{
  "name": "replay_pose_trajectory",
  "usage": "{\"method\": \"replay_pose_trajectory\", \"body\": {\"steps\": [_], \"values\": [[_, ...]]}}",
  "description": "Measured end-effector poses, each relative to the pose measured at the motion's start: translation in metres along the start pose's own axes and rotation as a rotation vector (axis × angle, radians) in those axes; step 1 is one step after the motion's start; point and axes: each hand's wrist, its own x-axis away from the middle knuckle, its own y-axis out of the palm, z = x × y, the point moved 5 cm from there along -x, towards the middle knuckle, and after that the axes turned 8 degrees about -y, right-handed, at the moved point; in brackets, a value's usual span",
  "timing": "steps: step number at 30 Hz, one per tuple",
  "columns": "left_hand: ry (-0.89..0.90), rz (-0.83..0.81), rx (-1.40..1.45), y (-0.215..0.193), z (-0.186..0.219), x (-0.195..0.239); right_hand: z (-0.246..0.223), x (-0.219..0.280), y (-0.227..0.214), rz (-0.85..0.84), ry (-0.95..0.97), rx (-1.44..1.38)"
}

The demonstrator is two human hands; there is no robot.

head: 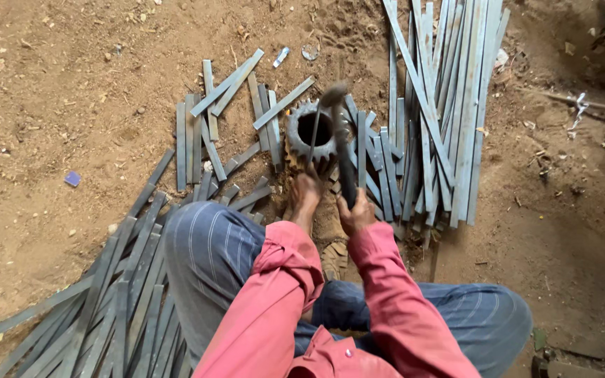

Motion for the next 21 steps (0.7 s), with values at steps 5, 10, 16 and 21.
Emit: {"method": "replay_pose_trajectory", "body": {"steps": [5, 10, 16, 21], "values": [[0.242, 0.495, -0.024, -0.015, 0.010, -0.005, 0.037, 0.018, -0.008, 0.370, -0.255, 0.059], [0.029, 0.123, 0.112, -0.021, 0.023, -0.020, 0.107, 0.023, 0.014, 0.283, -0.260, 0.207], [0.083, -0.510, 0.818, -0.075, 0.092, -0.016, 0.107, 0.037, 0.041, 0.170, -0.062, 0.033], [0.151, -0.694, 0.938, -0.128, 0.135, 0.032, 0.099, 0.047, 0.038, -0.017, 0.218, 0.115]]}}
